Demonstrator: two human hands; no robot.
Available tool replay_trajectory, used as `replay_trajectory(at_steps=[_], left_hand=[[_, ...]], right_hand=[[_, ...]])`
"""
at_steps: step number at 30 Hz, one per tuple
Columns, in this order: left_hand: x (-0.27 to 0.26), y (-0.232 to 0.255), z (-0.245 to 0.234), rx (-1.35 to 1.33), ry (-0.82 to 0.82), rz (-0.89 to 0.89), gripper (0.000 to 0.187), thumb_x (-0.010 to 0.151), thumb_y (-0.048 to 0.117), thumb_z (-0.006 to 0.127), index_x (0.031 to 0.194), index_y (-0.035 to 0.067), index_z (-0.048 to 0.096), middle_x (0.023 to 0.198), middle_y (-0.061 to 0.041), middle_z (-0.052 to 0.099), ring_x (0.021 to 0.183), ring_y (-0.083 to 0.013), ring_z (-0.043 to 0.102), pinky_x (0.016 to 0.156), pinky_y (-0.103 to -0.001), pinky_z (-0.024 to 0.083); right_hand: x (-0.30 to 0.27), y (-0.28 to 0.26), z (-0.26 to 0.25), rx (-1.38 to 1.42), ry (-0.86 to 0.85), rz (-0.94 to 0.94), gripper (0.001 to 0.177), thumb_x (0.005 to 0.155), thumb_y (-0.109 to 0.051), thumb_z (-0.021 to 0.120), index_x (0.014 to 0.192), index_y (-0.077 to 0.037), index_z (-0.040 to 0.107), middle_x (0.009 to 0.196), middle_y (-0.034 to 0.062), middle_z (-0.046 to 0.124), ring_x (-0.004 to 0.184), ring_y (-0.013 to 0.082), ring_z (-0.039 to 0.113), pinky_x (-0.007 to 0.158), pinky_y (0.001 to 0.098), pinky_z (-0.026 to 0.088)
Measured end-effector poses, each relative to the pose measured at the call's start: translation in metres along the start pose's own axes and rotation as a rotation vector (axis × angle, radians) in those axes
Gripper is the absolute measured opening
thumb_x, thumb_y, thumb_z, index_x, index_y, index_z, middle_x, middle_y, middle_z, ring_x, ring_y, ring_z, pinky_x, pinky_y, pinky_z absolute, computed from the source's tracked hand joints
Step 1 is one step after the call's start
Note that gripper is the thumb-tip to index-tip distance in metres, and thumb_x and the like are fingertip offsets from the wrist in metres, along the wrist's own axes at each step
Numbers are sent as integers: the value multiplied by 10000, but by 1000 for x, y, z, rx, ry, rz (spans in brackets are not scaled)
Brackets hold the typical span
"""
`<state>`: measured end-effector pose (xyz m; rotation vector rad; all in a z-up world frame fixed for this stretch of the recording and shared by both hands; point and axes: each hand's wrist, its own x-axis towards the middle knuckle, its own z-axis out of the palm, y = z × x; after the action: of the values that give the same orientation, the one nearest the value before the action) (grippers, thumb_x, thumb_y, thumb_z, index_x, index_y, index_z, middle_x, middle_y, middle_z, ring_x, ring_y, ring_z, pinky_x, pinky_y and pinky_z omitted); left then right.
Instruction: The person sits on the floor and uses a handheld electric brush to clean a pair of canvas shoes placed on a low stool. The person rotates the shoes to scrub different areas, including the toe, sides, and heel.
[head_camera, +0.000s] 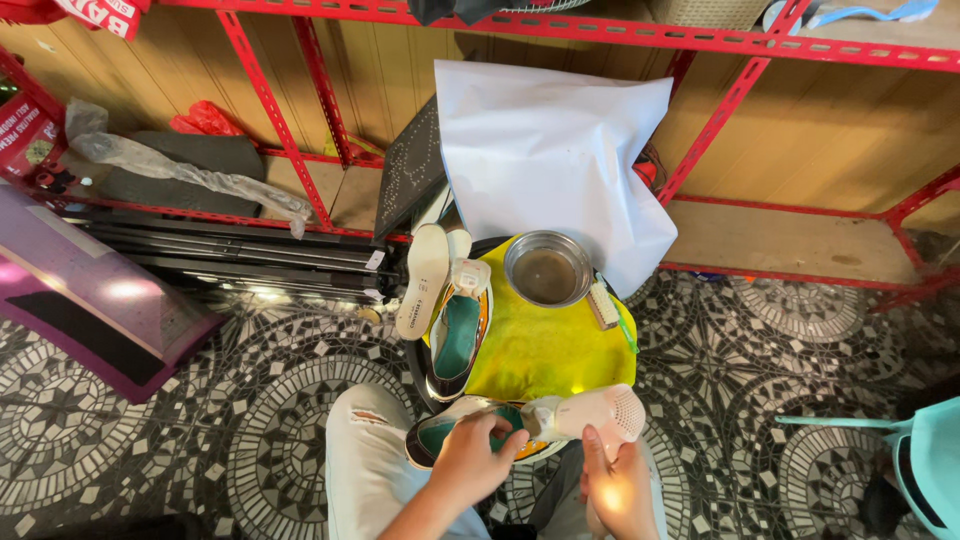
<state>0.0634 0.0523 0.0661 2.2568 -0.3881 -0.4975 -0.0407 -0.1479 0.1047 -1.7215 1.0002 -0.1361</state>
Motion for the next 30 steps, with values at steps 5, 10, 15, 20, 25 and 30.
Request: replay_trajectory(at_steps=[5, 10, 15, 20, 25, 30], left_hand=[[44, 35, -17, 111, -633, -251, 755, 1090, 822, 378, 874, 115, 531, 774, -93, 510, 709, -276, 522, 603, -419, 344], [75, 12, 18, -210, -674, -574, 1137, 828, 907, 604, 1723, 217, 480, 1717, -83, 580, 1569, -369, 546, 1244, -425, 454], [107, -50, 81, -767, -593, -621, 609, 912, 639, 865, 1238, 126, 826, 1094, -62, 865, 895, -182, 796, 755, -312, 623], [92, -46, 86, -1021, -526, -508, 564, 933, 408, 891, 1359, 51, 795, 1204, -118, 861, 1016, -231, 822, 860, -368, 659], [71, -40, 97, -1087, -428, -491, 542, 948, 345, 882, 1355, 0, 786, 1127, -122, 856, 936, -207, 810, 807, -347, 648], [72, -21, 84, -1219, -152, -617, 317, 920, 283, 903, 1144, 65, 849, 905, -42, 827, 693, -130, 709, 621, -278, 563]], right_hand=[[-3, 3, -11, -29, -27, -126, 558, 1051, -399, 633, 650, -11, 633, 470, 150, 630, 400, 285, 649, 466, 432, 561], [-5, 15, -16, -25, -10, -97, 615, 1058, -388, 605, 587, 9, 600, 436, 164, 604, 378, 301, 649, 500, 423, 549], [-6, 18, -12, 110, 71, 14, 646, 1054, -378, 642, 573, 42, 542, 424, 230, 548, 352, 357, 574, 447, 446, 463], [0, 27, -8, 154, 55, 31, 672, 1062, -429, 641, 596, 42, 532, 448, 230, 524, 366, 346, 534, 424, 461, 460], [-11, 25, -7, 152, 20, 24, 670, 1076, -466, 599, 640, 40, 549, 478, 234, 576, 407, 365, 577, 488, 466, 496], [4, 29, 16, 618, 207, -41, 481, 1072, -287, 690, 787, -7, 422, 580, 171, 416, 388, 270, 403, 337, 438, 304]])
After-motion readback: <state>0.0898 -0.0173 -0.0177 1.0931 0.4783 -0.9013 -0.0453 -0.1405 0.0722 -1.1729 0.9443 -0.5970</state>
